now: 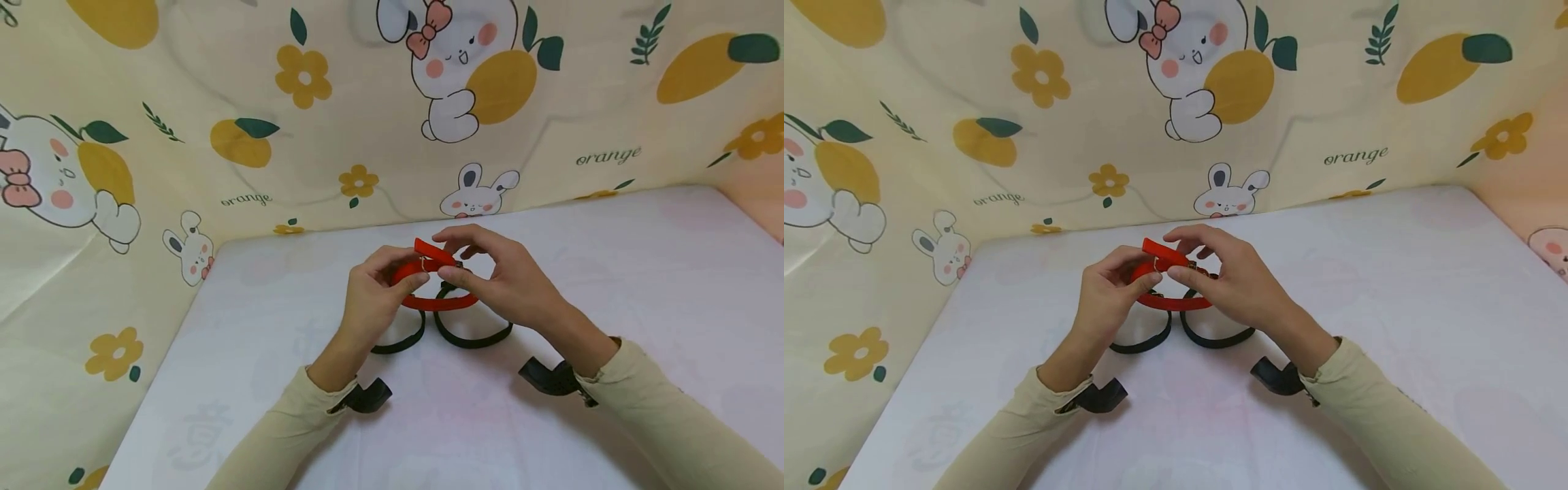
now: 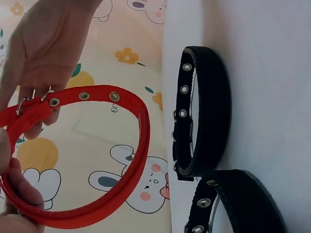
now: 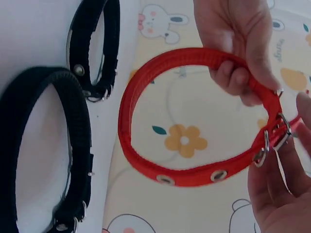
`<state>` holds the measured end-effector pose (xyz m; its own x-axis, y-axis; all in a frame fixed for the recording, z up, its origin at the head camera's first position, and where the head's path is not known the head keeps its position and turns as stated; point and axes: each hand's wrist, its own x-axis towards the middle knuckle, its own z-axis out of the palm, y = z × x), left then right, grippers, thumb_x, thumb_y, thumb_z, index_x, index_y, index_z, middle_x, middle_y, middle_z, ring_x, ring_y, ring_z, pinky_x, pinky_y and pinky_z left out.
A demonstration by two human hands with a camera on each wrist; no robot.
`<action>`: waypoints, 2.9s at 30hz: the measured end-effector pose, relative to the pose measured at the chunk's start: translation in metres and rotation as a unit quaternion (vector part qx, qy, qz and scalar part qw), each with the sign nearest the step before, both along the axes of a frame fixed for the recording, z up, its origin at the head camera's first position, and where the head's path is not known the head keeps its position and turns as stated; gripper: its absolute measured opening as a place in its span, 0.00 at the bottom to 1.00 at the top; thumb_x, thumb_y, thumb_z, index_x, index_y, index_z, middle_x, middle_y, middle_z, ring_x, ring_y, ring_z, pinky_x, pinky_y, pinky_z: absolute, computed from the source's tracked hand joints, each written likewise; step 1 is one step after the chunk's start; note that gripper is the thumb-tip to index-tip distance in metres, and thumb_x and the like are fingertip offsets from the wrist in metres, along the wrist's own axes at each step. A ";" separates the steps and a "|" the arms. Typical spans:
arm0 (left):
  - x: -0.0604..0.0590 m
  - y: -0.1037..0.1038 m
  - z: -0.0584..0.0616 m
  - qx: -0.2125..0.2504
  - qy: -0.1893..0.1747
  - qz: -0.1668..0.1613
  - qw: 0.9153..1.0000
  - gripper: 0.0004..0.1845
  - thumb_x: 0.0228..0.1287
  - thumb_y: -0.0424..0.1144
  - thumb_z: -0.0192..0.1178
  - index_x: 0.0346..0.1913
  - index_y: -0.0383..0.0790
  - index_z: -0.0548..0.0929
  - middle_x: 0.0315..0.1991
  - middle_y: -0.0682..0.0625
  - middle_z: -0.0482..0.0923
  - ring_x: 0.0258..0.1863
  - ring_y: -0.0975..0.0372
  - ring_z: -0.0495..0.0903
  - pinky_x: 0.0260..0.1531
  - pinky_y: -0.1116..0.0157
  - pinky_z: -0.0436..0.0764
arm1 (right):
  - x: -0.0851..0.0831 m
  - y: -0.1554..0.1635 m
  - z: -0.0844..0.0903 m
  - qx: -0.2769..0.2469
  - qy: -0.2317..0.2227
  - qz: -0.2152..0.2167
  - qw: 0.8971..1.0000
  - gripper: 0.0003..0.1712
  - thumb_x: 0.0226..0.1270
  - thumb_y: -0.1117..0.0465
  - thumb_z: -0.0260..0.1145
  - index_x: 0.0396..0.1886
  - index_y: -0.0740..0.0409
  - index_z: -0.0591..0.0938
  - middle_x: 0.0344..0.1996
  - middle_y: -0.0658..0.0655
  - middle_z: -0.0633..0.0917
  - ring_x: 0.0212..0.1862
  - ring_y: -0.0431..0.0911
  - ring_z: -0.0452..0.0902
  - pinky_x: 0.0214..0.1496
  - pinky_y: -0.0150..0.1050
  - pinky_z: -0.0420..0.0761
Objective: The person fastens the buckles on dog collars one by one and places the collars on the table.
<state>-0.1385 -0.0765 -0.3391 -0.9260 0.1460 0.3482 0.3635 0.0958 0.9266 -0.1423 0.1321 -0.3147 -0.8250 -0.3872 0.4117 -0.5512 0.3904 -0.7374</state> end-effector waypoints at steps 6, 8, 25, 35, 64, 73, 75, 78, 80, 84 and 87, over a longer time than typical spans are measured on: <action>0.003 0.004 -0.002 -0.034 0.010 -0.006 0.999 0.18 0.57 0.28 0.70 0.51 0.31 0.86 0.44 0.40 0.80 0.42 0.58 0.82 0.42 0.71 0.83 | 0.002 -0.001 -0.004 -0.036 0.018 0.009 0.999 0.20 0.66 0.63 0.69 0.57 0.45 0.81 0.49 0.45 0.85 0.45 0.40 0.80 0.48 0.36 0.78; 0.004 0.005 -0.002 -0.036 0.009 -0.005 0.999 0.16 0.56 0.28 0.70 0.50 0.31 0.87 0.43 0.41 0.80 0.41 0.59 0.81 0.40 0.71 0.83 | 0.002 -0.002 -0.004 -0.046 0.020 0.013 0.999 0.20 0.66 0.64 0.70 0.56 0.45 0.82 0.48 0.44 0.85 0.45 0.40 0.79 0.49 0.35 0.77; 0.005 0.005 -0.001 -0.039 0.028 0.016 0.999 0.17 0.54 0.28 0.71 0.49 0.33 0.87 0.41 0.41 0.81 0.43 0.56 0.82 0.44 0.71 0.82 | 0.005 -0.007 0.000 -0.075 0.044 -0.005 0.996 0.14 0.62 0.64 0.73 0.47 0.48 0.87 0.39 0.44 0.87 0.43 0.37 0.79 0.49 0.30 0.77; 0.003 0.004 0.002 -0.028 0.042 0.030 0.998 0.16 0.55 0.29 0.71 0.48 0.33 0.87 0.41 0.41 0.81 0.40 0.59 0.82 0.39 0.73 0.81 | 0.005 0.002 0.009 -0.046 0.063 -0.022 0.997 0.14 0.60 0.63 0.75 0.46 0.49 0.88 0.39 0.42 0.87 0.39 0.36 0.81 0.50 0.26 0.80; 0.005 0.002 0.004 -0.033 0.100 0.009 0.994 0.15 0.55 0.28 0.71 0.48 0.32 0.86 0.42 0.42 0.81 0.42 0.59 0.80 0.41 0.70 0.84 | 0.004 0.008 0.014 0.047 0.110 -0.023 0.993 0.12 0.56 0.60 0.78 0.40 0.41 0.89 0.34 0.38 0.85 0.36 0.33 0.76 0.38 0.28 0.74; 0.006 0.002 0.002 -0.016 0.112 0.012 0.993 0.15 0.52 0.27 0.73 0.46 0.32 0.86 0.41 0.41 0.82 0.41 0.58 0.81 0.42 0.69 0.85 | 0.006 0.003 0.010 0.048 0.124 -0.024 0.991 0.12 0.57 0.59 0.77 0.39 0.40 0.89 0.32 0.39 0.83 0.37 0.35 0.72 0.37 0.29 0.71; 0.006 0.001 0.002 -0.014 0.113 0.011 0.993 0.15 0.53 0.27 0.73 0.46 0.32 0.86 0.41 0.41 0.82 0.42 0.58 0.81 0.42 0.69 0.85 | 0.006 0.003 0.010 0.048 0.127 -0.023 0.990 0.12 0.56 0.60 0.78 0.40 0.40 0.89 0.32 0.39 0.83 0.37 0.34 0.71 0.37 0.29 0.71; 0.007 0.001 0.003 -0.013 0.108 0.011 0.994 0.15 0.53 0.27 0.72 0.46 0.32 0.87 0.41 0.42 0.82 0.43 0.59 0.81 0.43 0.68 0.85 | 0.006 0.001 0.010 0.049 0.133 -0.022 0.990 0.13 0.56 0.60 0.78 0.40 0.40 0.89 0.32 0.39 0.83 0.37 0.34 0.70 0.38 0.29 0.70; 0.007 0.002 0.004 -0.012 0.103 0.011 0.995 0.15 0.55 0.27 0.72 0.46 0.32 0.86 0.42 0.42 0.81 0.44 0.59 0.81 0.44 0.67 0.85 | 0.006 0.000 0.010 0.050 0.133 -0.027 0.990 0.13 0.56 0.60 0.78 0.40 0.41 0.88 0.33 0.39 0.84 0.37 0.35 0.70 0.38 0.30 0.70; 0.007 0.002 0.004 -0.011 0.090 0.001 0.996 0.14 0.58 0.28 0.70 0.48 0.32 0.85 0.43 0.42 0.80 0.44 0.59 0.81 0.44 0.68 0.85 | 0.008 -0.002 0.010 0.053 0.128 -0.041 0.989 0.14 0.57 0.59 0.77 0.44 0.43 0.89 0.36 0.42 0.86 0.39 0.35 0.73 0.38 0.31 0.72; 0.006 0.002 0.004 -0.004 0.087 -0.004 0.996 0.15 0.58 0.28 0.70 0.49 0.32 0.85 0.43 0.41 0.80 0.42 0.59 0.80 0.42 0.71 0.83 | 0.009 -0.003 0.009 0.051 0.126 -0.046 0.990 0.16 0.60 0.60 0.75 0.48 0.45 0.88 0.39 0.44 0.88 0.41 0.36 0.75 0.38 0.32 0.74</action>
<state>-0.1323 -0.0746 -0.3347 -0.8509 0.1557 0.5018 0.5189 0.0989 0.8491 -0.1328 0.1287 -0.3061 -0.7347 -0.3655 0.5715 -0.6715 0.5119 -0.5358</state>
